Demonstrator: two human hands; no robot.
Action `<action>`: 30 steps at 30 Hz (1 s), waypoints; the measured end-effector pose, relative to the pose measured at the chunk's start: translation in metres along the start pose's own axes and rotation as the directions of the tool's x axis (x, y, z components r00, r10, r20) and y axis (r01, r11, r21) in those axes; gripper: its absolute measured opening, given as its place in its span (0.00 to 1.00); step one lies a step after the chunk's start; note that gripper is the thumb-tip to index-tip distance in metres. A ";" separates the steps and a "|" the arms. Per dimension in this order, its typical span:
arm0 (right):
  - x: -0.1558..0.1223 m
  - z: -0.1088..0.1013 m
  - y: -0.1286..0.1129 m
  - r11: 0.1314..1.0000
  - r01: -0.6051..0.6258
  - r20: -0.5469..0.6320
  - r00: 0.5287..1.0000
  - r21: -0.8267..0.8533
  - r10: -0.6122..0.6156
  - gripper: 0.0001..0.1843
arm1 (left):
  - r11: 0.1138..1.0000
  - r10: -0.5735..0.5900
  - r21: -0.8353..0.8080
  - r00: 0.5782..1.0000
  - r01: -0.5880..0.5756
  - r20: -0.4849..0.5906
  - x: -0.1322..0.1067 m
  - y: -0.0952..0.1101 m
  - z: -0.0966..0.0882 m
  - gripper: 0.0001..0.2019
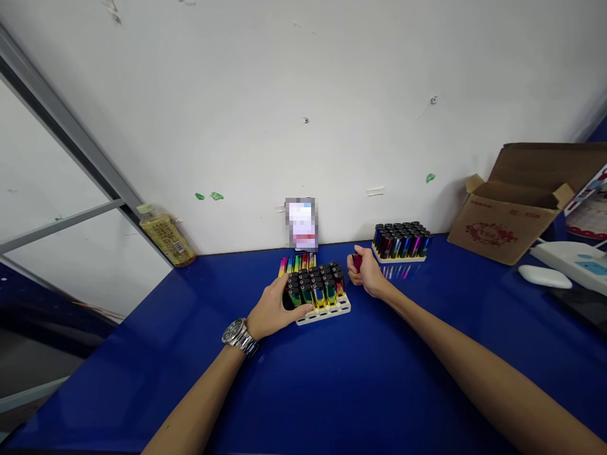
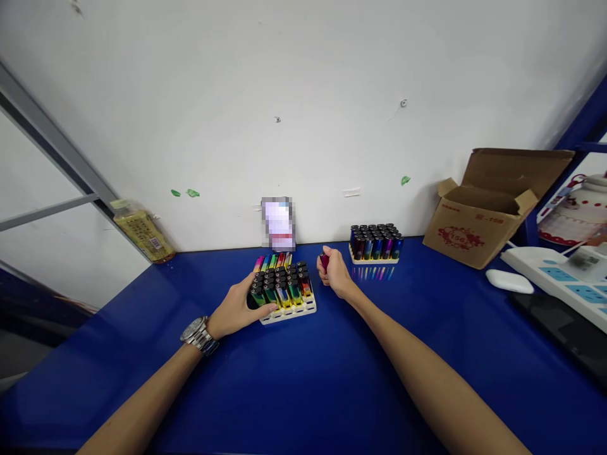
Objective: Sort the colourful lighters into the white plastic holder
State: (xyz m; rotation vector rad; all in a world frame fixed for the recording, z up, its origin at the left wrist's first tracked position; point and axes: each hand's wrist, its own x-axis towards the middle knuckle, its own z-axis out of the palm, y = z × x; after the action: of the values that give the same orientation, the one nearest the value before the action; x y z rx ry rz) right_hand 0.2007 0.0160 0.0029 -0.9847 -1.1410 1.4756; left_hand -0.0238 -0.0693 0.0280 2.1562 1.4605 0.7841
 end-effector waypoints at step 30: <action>-0.014 -0.003 0.007 0.840 0.405 0.044 0.907 -0.361 -0.418 0.19 | 1.000 -0.002 0.017 1.000 0.002 -0.005 0.000 -0.002 0.000 0.32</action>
State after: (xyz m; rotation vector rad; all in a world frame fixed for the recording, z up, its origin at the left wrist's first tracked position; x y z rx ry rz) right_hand 0.2048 0.0019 -0.0042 -0.9293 -1.5264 0.9129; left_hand -0.0245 -0.0685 0.0267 2.1671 1.4763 0.7791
